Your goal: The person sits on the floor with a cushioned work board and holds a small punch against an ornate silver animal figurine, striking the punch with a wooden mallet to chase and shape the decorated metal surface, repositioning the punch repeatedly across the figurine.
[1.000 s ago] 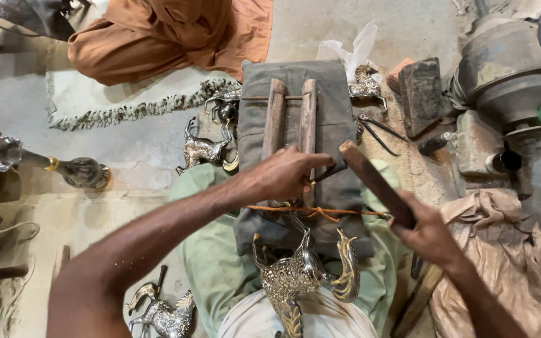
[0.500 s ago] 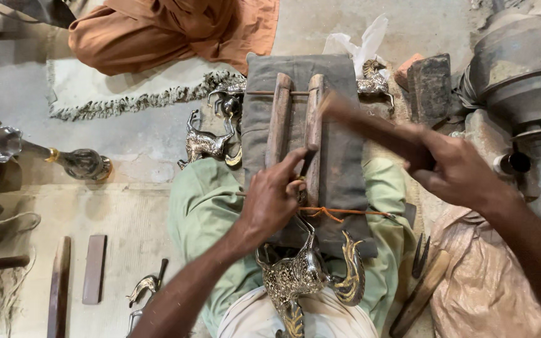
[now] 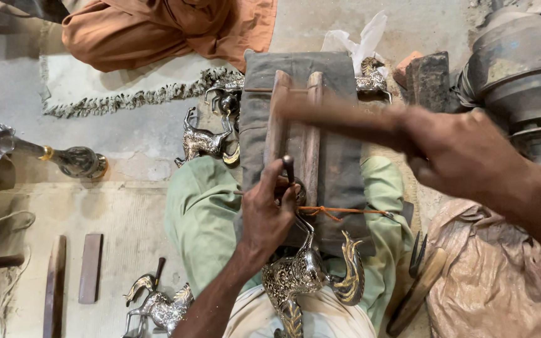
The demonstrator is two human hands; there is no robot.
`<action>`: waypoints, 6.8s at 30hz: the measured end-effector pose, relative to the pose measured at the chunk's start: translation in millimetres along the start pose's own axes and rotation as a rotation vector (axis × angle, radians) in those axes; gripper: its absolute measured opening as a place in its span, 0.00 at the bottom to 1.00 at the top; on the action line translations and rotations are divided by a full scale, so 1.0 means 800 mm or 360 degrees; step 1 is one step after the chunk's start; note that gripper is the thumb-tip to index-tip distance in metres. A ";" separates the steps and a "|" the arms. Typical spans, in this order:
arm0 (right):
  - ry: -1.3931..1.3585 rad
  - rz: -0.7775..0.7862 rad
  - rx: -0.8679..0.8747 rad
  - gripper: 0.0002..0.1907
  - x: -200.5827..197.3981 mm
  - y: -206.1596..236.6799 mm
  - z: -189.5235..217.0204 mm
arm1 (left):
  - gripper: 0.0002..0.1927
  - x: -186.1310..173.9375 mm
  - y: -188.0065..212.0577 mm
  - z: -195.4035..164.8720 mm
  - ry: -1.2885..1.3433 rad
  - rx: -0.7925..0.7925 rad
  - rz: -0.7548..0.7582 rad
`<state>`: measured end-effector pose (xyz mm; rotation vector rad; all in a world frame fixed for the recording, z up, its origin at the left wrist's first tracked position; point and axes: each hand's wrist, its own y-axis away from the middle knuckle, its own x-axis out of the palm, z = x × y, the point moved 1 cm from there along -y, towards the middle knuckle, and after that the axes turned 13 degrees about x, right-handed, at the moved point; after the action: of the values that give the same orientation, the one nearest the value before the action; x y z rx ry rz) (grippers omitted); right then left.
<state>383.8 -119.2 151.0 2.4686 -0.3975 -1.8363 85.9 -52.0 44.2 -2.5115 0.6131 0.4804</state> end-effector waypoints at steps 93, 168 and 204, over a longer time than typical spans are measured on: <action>-0.1124 -0.0315 0.0115 0.34 0.069 -0.001 0.005 | 0.29 -0.037 -0.050 0.004 0.0104 0.0082 0.0485; -0.1988 -0.0620 0.1069 0.20 0.239 0.161 0.147 | 0.32 -0.047 -0.114 0.017 0.0303 0.0753 0.1503; -0.1922 -0.0797 0.0491 0.20 0.219 0.090 0.074 | 0.29 -0.040 -0.123 0.046 0.0499 0.0755 0.1484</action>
<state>361.1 -221.7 -17.2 1.2833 -0.0453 -3.5406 101.3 54.6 66.8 -1.7378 1.7940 0.1968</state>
